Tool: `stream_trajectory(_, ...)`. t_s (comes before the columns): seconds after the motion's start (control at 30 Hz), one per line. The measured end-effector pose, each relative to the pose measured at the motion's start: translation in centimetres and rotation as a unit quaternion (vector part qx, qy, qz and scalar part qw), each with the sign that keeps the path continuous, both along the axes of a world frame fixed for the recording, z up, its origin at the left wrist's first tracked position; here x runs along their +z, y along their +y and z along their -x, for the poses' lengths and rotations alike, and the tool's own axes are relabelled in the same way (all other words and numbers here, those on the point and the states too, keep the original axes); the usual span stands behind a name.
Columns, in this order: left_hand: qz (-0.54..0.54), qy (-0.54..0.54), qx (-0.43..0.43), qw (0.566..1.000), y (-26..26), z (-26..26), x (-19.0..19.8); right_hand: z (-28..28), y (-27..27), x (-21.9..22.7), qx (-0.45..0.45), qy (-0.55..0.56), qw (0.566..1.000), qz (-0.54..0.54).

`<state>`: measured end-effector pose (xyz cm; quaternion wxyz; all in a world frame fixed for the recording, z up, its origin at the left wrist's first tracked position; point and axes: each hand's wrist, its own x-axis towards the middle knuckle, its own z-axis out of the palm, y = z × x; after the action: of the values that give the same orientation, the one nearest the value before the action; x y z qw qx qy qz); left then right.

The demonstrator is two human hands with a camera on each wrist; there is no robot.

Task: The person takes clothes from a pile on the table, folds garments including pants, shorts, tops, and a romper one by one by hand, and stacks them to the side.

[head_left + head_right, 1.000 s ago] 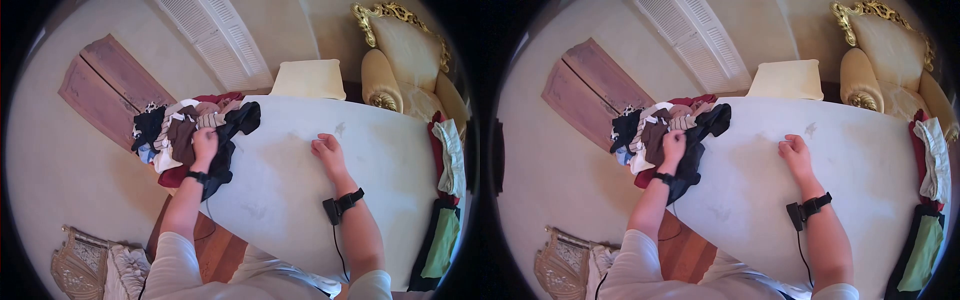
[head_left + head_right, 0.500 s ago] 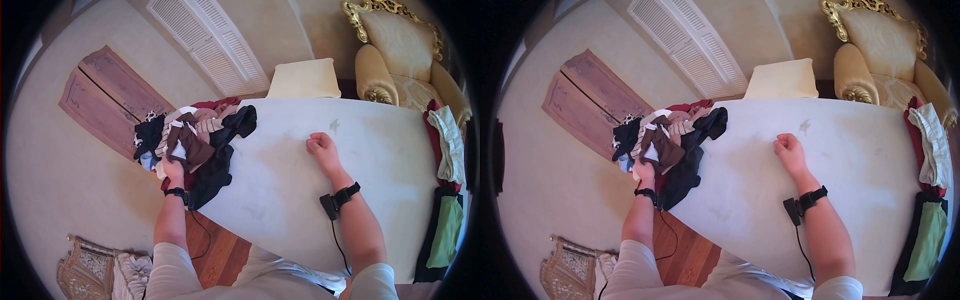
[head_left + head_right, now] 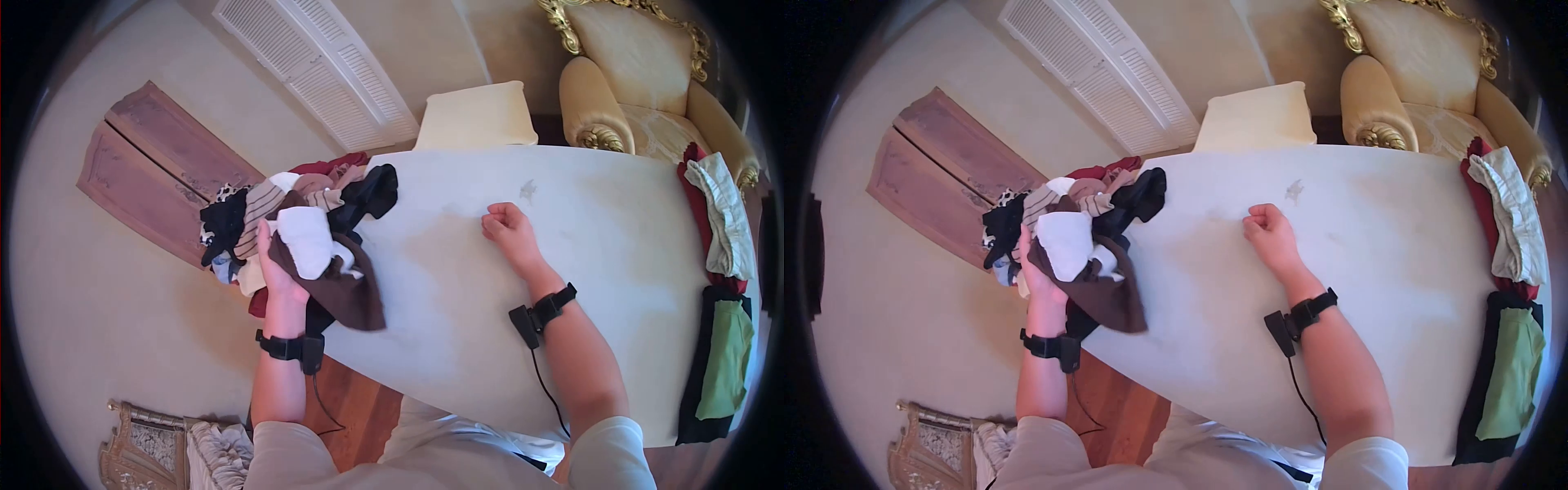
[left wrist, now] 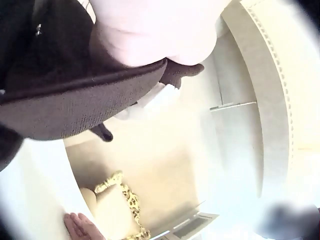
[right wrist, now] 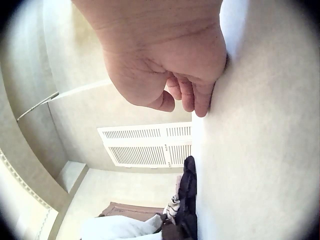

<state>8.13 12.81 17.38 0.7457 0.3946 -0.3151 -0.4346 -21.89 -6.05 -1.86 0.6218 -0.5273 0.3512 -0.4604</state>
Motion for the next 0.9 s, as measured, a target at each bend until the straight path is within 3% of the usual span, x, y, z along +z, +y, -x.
stream_trajectory(0.13, -0.048, 0.005, -0.100, 0.994, -0.4, 6.8, 0.5, 0.1, 0.1, 0.2, -0.032, -0.001, 0.999, 0.013)
stream_trajectory(0.2, -0.081, -0.114, -0.116, 0.983, -0.5, 8.2, -2.0, -0.1, 0.3, 0.3, -0.023, -0.005, 1.000, 0.005)
stream_trajectory(0.27, -0.150, -0.220, -0.160, 0.951, -0.2, 11.3, -3.6, -0.3, 0.0, -0.3, -0.030, 0.000, 0.999, 0.018)
stream_trajectory(0.33, -0.166, -0.351, -0.280, 0.878, -0.4, 12.5, -6.3, -0.3, 0.0, -0.2, -0.023, -0.012, 1.000, 0.016)
stream_trajectory(0.4, -0.188, -0.336, -0.342, 0.857, -0.5, 14.1, -8.7, -0.2, 0.2, 0.0, -0.020, -0.020, 1.000, 0.013)
stream_trajectory(0.47, -0.204, -0.366, -0.349, 0.838, -0.3, 15.0, -9.7, -0.2, 0.3, 0.2, -0.018, -0.013, 1.000, -0.001)
stream_trajectory(0.6, -0.165, -0.531, -0.131, 0.821, -1.0, 12.2, -9.8, 0.0, 0.3, -0.2, -0.019, -0.014, 1.000, 0.013)
stream_trajectory(0.67, -0.046, -0.708, 0.073, 0.700, -1.9, 8.1, -10.0, 0.3, 0.3, 0.6, 0.012, 0.032, 0.999, 0.016)
stream_trajectory(0.7, -0.055, -0.740, 0.126, 0.659, -2.1, 5.7, -9.9, 0.3, 0.3, 0.6, 0.004, 0.027, 1.000, 0.015)
stream_trajectory(0.77, -0.174, -0.821, 0.233, 0.492, -1.1, 1.7, -10.8, -0.2, 0.4, 0.1, -0.035, 0.038, 0.998, 0.040)
stream_trajectory(0.83, -0.323, -0.781, 0.203, 0.494, 0.1, -1.4, -11.5, -0.4, 0.4, 0.1, -0.059, 0.043, 0.996, 0.044)
stream_trajectory(0.87, -0.342, -0.779, 0.185, 0.492, 0.7, -3.8, -12.6, -0.5, 0.5, 0.3, -0.060, 0.062, 0.995, 0.055)
stream_trajectory(0.9, -0.259, -0.779, 0.178, 0.543, 1.2, -6.3, -13.9, -0.3, 0.7, 0.8, -0.060, 0.083, 0.994, 0.048)
